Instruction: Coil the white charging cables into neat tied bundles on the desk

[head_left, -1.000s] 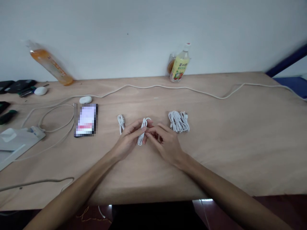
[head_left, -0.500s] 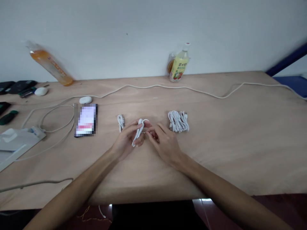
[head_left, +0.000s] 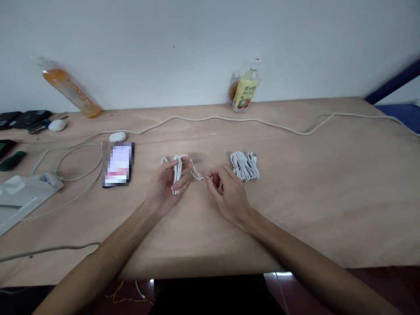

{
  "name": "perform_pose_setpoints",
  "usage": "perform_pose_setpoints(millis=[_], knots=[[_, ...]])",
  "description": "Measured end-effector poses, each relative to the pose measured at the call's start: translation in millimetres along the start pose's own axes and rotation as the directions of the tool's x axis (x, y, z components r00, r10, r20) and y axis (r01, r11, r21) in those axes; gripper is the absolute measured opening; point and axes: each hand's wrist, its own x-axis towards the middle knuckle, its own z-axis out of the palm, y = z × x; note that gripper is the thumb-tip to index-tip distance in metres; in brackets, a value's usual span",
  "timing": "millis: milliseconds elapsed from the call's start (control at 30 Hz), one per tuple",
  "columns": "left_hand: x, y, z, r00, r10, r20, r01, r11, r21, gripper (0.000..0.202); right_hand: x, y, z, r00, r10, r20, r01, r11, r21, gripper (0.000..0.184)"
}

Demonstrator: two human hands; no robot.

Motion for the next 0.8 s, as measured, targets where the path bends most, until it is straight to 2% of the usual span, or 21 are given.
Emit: perform_pose_setpoints(millis=[133, 233, 300, 600, 700, 800], knots=[[-0.3, -4.1, 2.4, 0.99, 0.131, -0.055, -0.122, 0.982, 0.147, 0.016, 2.9, -4.0, -0.9, 0.982, 0.187, 0.017, -0.185, 0.949, 0.257, 0.013], [-1.8, -9.5, 3.4, 0.987, 0.151, -0.047, -0.133, 0.956, 0.263, 0.022, 4.3, -3.4, -1.1, 0.952, 0.299, 0.072, -0.302, 0.869, 0.392, 0.018], [-3.3, -12.8, 4.2, 0.989, 0.147, -0.033, -0.129, 0.938, 0.321, 0.027, 4.8, -2.3, -1.0, 0.945, 0.317, 0.082, -0.322, 0.853, 0.412, 0.019], [-1.5, -20.2, 0.8, 0.972, 0.229, -0.061, -0.168, 0.847, 0.505, 0.035, 2.0, -2.1, -0.1, 0.959, 0.28, 0.041, -0.278, 0.908, 0.314, 0.015], [-0.6, -20.9, -0.6, 0.968, 0.237, -0.086, -0.161, 0.843, 0.512, 0.036, 1.1, -3.1, -1.8, 0.983, 0.184, 0.025, -0.184, 0.951, 0.249, 0.01], [-1.7, -19.9, 0.9, 0.972, 0.21, -0.102, -0.135, 0.861, 0.491, 0.038, 0.8, -1.9, -2.5, 1.0, 0.029, 0.008, -0.03, 0.99, 0.139, 0.008]])
